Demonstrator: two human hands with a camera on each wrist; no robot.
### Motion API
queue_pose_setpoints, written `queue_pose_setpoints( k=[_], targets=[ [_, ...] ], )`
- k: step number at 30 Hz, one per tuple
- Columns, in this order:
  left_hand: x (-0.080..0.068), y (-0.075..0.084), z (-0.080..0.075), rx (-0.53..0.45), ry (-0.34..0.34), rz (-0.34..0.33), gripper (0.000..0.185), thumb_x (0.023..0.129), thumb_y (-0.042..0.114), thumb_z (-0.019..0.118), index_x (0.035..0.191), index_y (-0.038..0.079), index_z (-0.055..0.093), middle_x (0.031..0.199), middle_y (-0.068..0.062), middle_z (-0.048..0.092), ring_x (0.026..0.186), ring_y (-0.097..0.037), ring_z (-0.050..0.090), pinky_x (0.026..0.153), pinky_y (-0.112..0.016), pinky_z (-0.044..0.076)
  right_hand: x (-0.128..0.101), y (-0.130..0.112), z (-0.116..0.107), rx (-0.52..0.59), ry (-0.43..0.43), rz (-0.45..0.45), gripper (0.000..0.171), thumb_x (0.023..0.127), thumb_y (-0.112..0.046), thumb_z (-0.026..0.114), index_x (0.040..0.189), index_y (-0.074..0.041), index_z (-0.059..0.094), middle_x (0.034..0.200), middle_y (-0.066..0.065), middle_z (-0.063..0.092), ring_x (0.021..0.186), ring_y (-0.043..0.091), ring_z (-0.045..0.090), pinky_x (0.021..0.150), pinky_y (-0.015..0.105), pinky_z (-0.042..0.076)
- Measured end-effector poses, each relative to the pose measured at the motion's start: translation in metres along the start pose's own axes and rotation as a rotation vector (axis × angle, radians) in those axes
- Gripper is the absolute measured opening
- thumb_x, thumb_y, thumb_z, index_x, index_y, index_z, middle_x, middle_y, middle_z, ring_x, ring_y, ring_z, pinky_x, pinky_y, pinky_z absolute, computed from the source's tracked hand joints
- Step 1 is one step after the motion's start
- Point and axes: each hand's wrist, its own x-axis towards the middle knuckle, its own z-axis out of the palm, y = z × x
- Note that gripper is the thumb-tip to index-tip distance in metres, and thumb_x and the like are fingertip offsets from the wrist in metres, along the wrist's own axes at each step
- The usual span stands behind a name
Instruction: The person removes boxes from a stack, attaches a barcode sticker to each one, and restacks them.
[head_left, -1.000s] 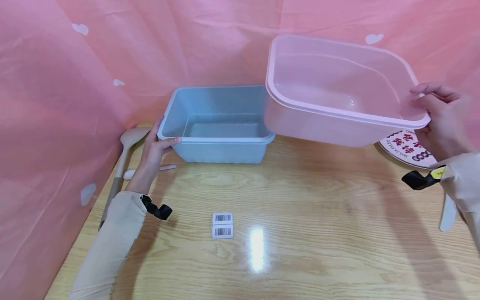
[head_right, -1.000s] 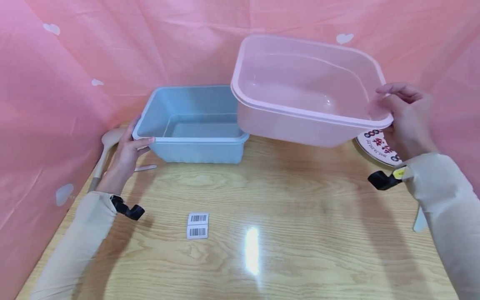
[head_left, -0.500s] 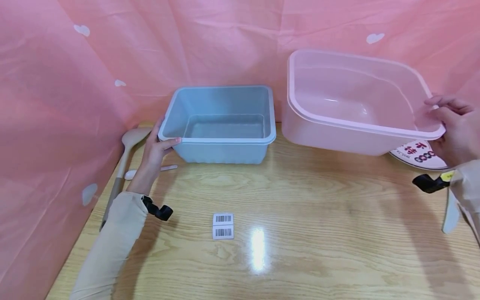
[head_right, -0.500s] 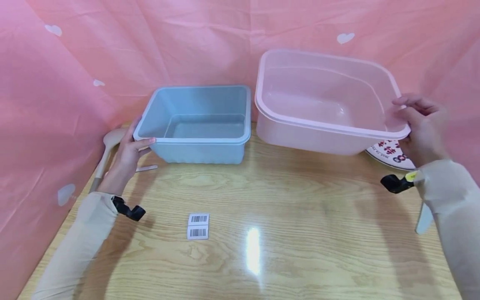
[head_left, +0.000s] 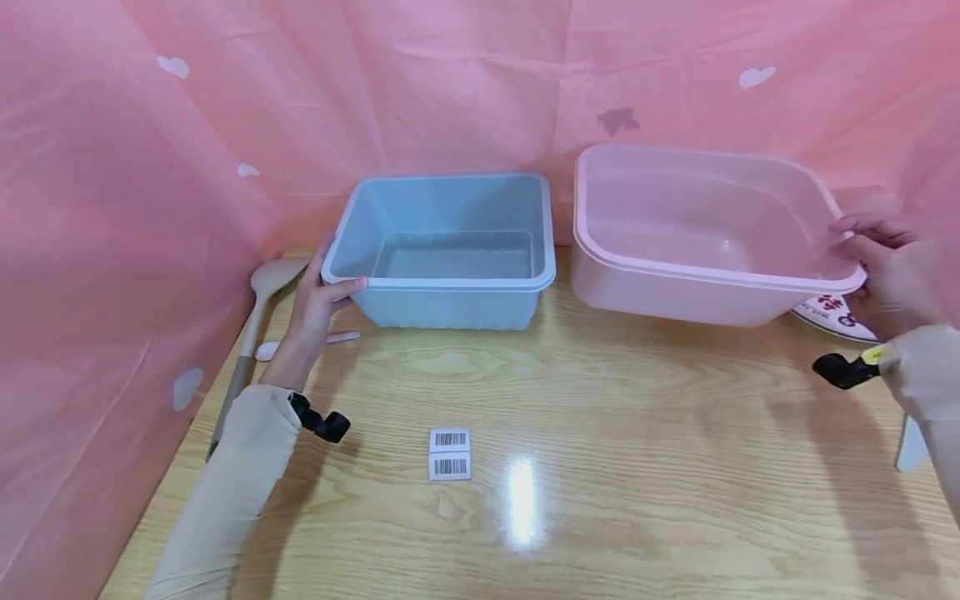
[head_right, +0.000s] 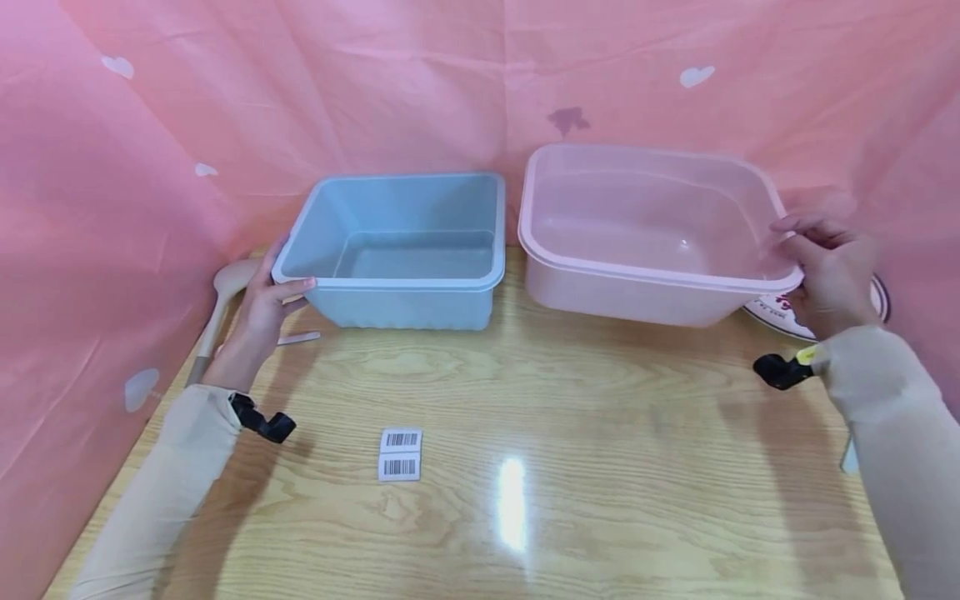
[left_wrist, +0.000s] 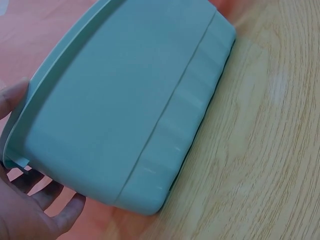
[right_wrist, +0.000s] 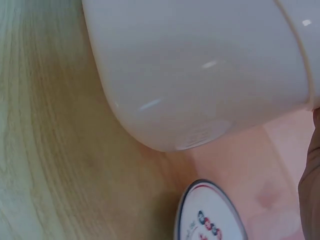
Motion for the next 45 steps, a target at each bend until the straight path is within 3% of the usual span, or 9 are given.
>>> queue_pose_setpoints(
  k=[1,5,9,27,34,38,42,45],
  targets=[
    [0.0,0.0,0.0,0.001,0.001,0.001,0.081,0.089,0.01,0.063,0.153,0.037,0.021,0.155,-0.01,0.027,0.137,-0.029,0.033,0.111,-0.051,0.033,0.0,0.002,-0.001,-0.004,0.013,0.009,0.026,0.089,0.022,0.042,0.09,0.013,0.066,0.078,0.015,0.072,0.049,0.02,0.066,0.028,0.018,0.03],
    [0.0,0.001,-0.001,0.0,0.004,0.002,0.081,0.089,0.011,0.064,0.152,0.038,0.022,0.155,-0.009,0.027,0.137,-0.029,0.033,0.111,-0.051,0.033,0.0,0.012,-0.005,-0.007,0.023,-0.006,0.026,0.087,0.025,0.043,0.088,0.014,0.067,0.073,0.017,0.072,0.052,0.022,0.069,0.036,0.022,0.049],
    [-0.001,0.001,-0.001,-0.009,0.008,0.005,0.08,0.089,0.01,0.063,0.153,0.037,0.022,0.154,-0.009,0.027,0.137,-0.029,0.033,0.111,-0.052,0.032,0.0,0.018,-0.008,-0.047,0.013,0.0,0.03,0.086,0.026,0.042,0.088,0.013,0.068,0.073,0.016,0.072,0.054,0.021,0.07,0.042,0.026,0.053],
    [-0.002,0.001,-0.004,0.011,0.013,0.004,0.08,0.089,0.01,0.062,0.153,0.037,0.021,0.155,-0.009,0.026,0.137,-0.029,0.032,0.113,-0.056,0.029,-0.001,0.03,-0.016,-0.084,-0.004,0.087,0.031,0.087,0.024,0.043,0.094,0.008,0.068,0.077,0.013,0.072,0.061,0.02,0.071,0.047,0.028,0.056],
    [-0.004,0.003,-0.003,0.008,0.007,0.015,0.078,0.09,0.01,0.061,0.152,0.037,0.023,0.154,-0.009,0.027,0.137,-0.028,0.032,0.113,-0.056,0.03,-0.003,0.025,-0.015,-0.182,0.033,0.124,0.03,0.087,0.021,0.047,0.097,0.004,0.07,0.076,0.008,0.071,0.053,0.016,0.067,0.032,0.021,0.042],
    [-0.005,0.007,-0.003,0.007,-0.001,0.016,0.078,0.09,0.009,0.06,0.153,0.036,0.021,0.154,-0.009,0.027,0.137,-0.029,0.032,0.113,-0.056,0.03,-0.002,0.021,-0.016,-0.154,0.011,0.161,0.033,0.088,0.023,0.044,0.096,0.004,0.07,0.08,0.009,0.072,0.062,0.017,0.07,0.047,0.024,0.055],
    [-0.005,0.009,-0.002,0.003,-0.021,0.014,0.078,0.091,0.01,0.06,0.153,0.037,0.021,0.154,-0.01,0.026,0.138,-0.03,0.031,0.114,-0.057,0.028,-0.001,0.014,-0.018,-0.239,-0.01,0.201,0.027,0.088,0.018,0.052,0.097,0.002,0.071,0.084,0.006,0.073,0.066,0.015,0.07,0.052,0.026,0.057],
    [-0.007,0.009,-0.002,-0.006,-0.045,0.022,0.081,0.093,0.012,0.06,0.154,0.039,0.014,0.155,-0.011,0.025,0.14,-0.03,0.03,0.115,-0.057,0.026,-0.002,0.006,-0.02,-0.46,-0.054,0.228,0.022,0.091,0.005,0.06,0.108,-0.005,0.071,0.09,-0.003,0.073,0.064,0.009,0.068,0.048,0.022,0.054]
  ],
)
